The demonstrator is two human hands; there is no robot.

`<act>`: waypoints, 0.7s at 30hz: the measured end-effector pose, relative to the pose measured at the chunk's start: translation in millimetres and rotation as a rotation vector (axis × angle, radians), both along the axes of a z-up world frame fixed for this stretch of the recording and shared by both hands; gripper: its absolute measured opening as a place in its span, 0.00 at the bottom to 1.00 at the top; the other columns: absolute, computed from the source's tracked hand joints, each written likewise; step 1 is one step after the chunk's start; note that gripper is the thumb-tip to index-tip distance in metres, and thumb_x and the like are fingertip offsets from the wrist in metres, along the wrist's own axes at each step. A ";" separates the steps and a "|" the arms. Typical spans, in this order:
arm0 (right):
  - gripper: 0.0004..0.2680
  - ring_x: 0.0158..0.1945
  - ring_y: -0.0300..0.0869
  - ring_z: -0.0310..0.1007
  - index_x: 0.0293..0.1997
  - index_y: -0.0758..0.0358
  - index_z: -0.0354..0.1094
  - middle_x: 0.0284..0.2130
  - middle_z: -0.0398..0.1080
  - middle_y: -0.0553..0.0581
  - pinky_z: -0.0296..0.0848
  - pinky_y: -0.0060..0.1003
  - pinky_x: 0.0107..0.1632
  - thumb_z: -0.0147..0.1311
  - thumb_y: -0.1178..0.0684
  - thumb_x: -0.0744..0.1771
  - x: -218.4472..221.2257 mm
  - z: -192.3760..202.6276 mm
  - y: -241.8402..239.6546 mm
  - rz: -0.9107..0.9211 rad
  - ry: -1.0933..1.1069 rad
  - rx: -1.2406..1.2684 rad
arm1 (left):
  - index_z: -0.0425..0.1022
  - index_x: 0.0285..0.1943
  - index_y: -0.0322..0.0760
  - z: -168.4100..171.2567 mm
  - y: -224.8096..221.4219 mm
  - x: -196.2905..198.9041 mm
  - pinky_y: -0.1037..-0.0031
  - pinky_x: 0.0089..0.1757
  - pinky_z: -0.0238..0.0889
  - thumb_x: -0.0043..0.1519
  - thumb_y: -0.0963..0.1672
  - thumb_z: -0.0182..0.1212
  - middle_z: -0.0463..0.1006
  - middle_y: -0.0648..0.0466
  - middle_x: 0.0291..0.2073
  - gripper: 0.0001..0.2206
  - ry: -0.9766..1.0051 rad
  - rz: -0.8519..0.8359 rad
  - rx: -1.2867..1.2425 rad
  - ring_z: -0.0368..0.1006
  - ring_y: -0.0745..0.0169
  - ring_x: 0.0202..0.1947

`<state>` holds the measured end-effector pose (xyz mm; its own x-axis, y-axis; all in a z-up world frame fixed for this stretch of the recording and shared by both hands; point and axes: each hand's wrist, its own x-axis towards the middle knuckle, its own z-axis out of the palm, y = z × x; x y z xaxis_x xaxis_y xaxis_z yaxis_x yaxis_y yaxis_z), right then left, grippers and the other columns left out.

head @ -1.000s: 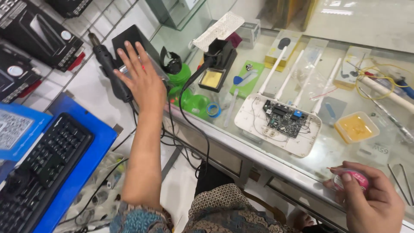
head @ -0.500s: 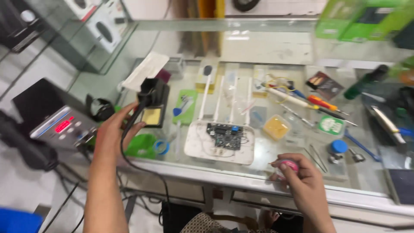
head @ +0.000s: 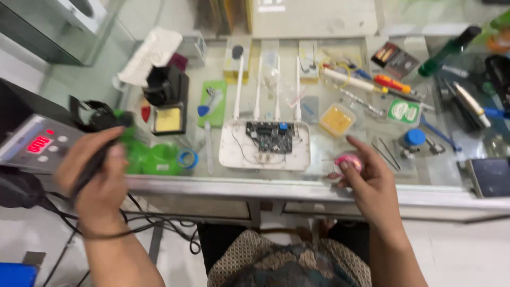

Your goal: Soldering wires onto a router circuit board using a soldering iron and solder wire

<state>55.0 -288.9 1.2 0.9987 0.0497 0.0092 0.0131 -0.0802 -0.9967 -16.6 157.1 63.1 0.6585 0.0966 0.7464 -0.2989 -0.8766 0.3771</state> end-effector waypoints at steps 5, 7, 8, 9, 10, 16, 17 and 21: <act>0.11 0.32 0.42 0.81 0.55 0.66 0.66 0.38 0.78 0.60 0.80 0.31 0.32 0.59 0.61 0.67 5.0 10.3 7.8 -0.009 0.031 -0.116 | 0.69 0.62 0.18 -41.3 -22.4 -38.4 0.70 0.28 0.63 0.70 0.48 0.58 0.73 0.28 0.38 0.23 -0.215 -0.008 -0.644 0.75 0.43 0.31; 0.09 0.30 0.40 0.79 0.50 0.67 0.69 0.36 0.78 0.59 0.80 0.30 0.33 0.60 0.61 0.67 13.2 15.8 10.2 0.014 0.023 -0.138 | 0.68 0.58 0.21 -48.7 -36.7 -37.6 0.65 0.28 0.73 0.68 0.52 0.62 0.71 0.31 0.41 0.26 -0.273 -0.044 -0.716 0.75 0.42 0.31; 0.09 0.34 0.44 0.82 0.52 0.66 0.71 0.39 0.79 0.60 0.81 0.30 0.37 0.59 0.60 0.68 18.1 21.9 11.6 0.060 -0.009 -0.195 | 0.68 0.52 0.29 -51.2 -47.3 -34.4 0.73 0.23 0.63 0.66 0.53 0.62 0.69 0.39 0.40 0.23 -0.226 -0.083 -0.764 0.69 0.54 0.23; 0.09 0.37 0.47 0.86 0.54 0.66 0.73 0.42 0.80 0.61 0.82 0.31 0.41 0.58 0.59 0.68 23.3 27.5 13.2 0.107 -0.043 -0.251 | 0.68 0.46 0.37 -54.3 -57.7 -30.9 0.81 0.17 0.52 0.63 0.55 0.63 0.67 0.47 0.40 0.20 -0.179 -0.121 -0.815 0.64 0.66 0.16; 0.09 0.37 0.47 0.86 0.54 0.66 0.73 0.42 0.80 0.61 0.82 0.31 0.41 0.58 0.59 0.68 31.1 33.9 15.6 0.115 -0.032 -0.247 | 0.68 0.46 0.37 -61.0 -67.9 -27.8 0.81 0.17 0.52 0.63 0.55 0.63 0.67 0.47 0.40 0.20 -0.171 -0.111 -0.811 0.64 0.66 0.16; 0.13 0.30 0.38 0.77 0.60 0.62 0.73 0.38 0.79 0.55 0.75 0.32 0.32 0.59 0.58 0.68 76.6 72.5 37.5 0.297 -0.049 -0.600 | 0.66 0.60 0.35 -63.9 -121.0 -6.3 0.86 0.16 0.55 0.69 0.56 0.57 0.83 0.42 0.31 0.23 0.264 -0.456 -1.037 0.76 0.63 0.17; 0.07 0.28 0.35 0.73 0.51 0.60 0.75 0.31 0.78 0.52 0.68 0.31 0.31 0.61 0.56 0.69 81.5 71.0 37.6 0.283 -0.052 -0.617 | 0.67 0.58 0.29 -65.5 -124.9 -0.1 0.85 0.19 0.60 0.69 0.51 0.57 0.82 0.39 0.33 0.20 0.302 -0.526 -1.088 0.78 0.61 0.21; 0.02 0.25 0.34 0.75 0.42 0.62 0.78 0.26 0.79 0.53 0.68 0.28 0.29 0.63 0.57 0.68 90.0 56.1 37.5 0.279 -0.062 -0.564 | 0.74 0.51 0.29 -77.9 -127.0 20.5 0.83 0.20 0.56 0.64 0.45 0.66 0.70 0.51 0.21 0.14 0.340 -0.519 -1.150 0.63 0.70 0.16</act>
<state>145.1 -251.4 57.2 0.9460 0.3220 -0.0367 0.1659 -0.5783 -0.7988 3.9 30.1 -14.9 0.9497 0.2433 0.1974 -0.2450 0.1844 0.9518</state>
